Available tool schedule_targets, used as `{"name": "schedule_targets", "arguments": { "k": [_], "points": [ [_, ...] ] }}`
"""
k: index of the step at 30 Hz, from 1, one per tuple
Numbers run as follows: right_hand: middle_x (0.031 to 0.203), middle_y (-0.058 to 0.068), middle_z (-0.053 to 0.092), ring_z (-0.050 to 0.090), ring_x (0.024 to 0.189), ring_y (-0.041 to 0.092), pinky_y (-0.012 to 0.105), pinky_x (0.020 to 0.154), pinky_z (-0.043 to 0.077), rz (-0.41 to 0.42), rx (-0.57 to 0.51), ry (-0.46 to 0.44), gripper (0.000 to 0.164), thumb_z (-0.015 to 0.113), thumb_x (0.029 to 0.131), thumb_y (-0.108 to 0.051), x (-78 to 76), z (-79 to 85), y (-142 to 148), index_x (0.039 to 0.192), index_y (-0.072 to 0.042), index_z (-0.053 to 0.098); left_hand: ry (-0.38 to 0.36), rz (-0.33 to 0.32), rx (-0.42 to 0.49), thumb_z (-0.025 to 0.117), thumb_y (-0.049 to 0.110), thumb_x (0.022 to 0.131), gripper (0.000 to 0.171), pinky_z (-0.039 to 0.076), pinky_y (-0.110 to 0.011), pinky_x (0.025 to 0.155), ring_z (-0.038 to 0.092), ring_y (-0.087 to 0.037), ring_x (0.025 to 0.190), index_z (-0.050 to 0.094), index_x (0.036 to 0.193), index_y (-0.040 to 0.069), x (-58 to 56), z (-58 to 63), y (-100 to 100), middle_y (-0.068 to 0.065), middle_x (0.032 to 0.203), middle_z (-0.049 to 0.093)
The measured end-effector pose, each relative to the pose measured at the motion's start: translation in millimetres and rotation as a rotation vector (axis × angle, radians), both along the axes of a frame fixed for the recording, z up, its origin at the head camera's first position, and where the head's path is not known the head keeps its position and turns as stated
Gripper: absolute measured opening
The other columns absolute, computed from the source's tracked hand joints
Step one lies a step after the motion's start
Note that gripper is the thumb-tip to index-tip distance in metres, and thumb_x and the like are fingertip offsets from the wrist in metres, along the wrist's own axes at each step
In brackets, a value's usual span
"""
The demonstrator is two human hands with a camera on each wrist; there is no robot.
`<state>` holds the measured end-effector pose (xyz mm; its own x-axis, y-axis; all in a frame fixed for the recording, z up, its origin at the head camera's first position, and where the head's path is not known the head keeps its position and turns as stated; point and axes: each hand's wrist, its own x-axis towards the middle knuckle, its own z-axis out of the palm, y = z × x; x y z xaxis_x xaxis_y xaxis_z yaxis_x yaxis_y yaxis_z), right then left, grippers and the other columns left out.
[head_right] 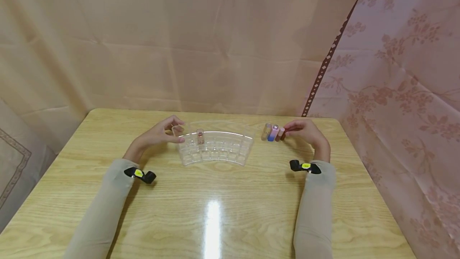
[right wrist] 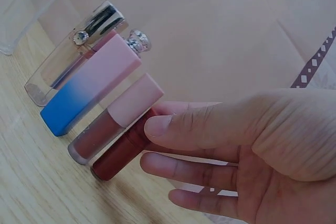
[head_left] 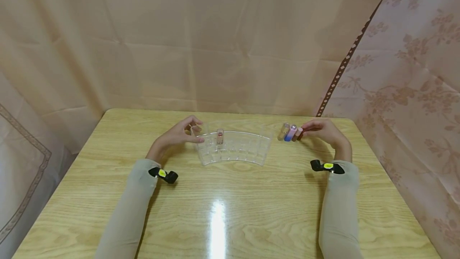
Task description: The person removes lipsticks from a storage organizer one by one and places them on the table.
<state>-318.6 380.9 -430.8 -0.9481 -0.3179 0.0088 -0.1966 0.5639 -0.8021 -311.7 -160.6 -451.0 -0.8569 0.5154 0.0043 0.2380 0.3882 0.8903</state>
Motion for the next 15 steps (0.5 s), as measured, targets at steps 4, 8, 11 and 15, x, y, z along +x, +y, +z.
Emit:
{"name": "schedule_targets", "arguments": {
  "k": [4,8,11,15],
  "points": [
    [0.112,0.019,0.075,0.068,0.091,-0.004,0.010,0.083,0.049,-0.011,0.050,-0.020,0.035,0.075,0.093,-0.010,-0.2,-0.3,-0.5,0.122,0.008,0.068,-0.003,0.003,-0.003,0.080,0.015,0.088,0.058,0.042,-0.039,0.092,0.052,-0.036,0.113,0.050,0.134,0.001,0.5,-0.4,0.2,-0.023,0.130,0.056],
    [0.115,0.021,0.074,0.068,0.092,-0.003,0.010,0.084,0.048,-0.015,0.063,-0.037,0.036,0.074,0.093,-0.011,0.5,0.5,-1.1,0.124,0.007,0.067,-0.012,0.007,-0.002,0.080,0.016,0.088,0.058,0.042,-0.039,0.092,0.052,-0.036,0.113,0.049,0.135,0.002,1.1,-0.1,0.6,-0.023,0.131,0.056],
    [0.117,0.022,0.073,0.068,0.092,-0.003,0.009,0.084,0.048,-0.020,0.065,-0.047,0.036,0.074,0.094,-0.011,1.2,1.3,-1.5,0.124,0.006,0.067,-0.018,0.012,-0.002,0.081,0.016,0.088,0.058,0.042,-0.039,0.091,0.052,-0.036,0.113,0.050,0.135,0.002,0.6,-0.1,0.7,-0.023,0.131,0.056],
    [0.117,0.022,0.073,0.068,0.093,-0.001,0.009,0.085,0.047,-0.019,0.068,-0.055,0.034,0.073,0.094,-0.011,2.1,2.0,-2.0,0.124,0.005,0.068,-0.019,0.016,-0.008,0.081,0.017,0.088,0.058,0.041,-0.039,0.090,0.052,-0.036,0.112,0.050,0.135,0.003,-0.4,-0.7,0.6,-0.023,0.131,0.056]
  ]
}}
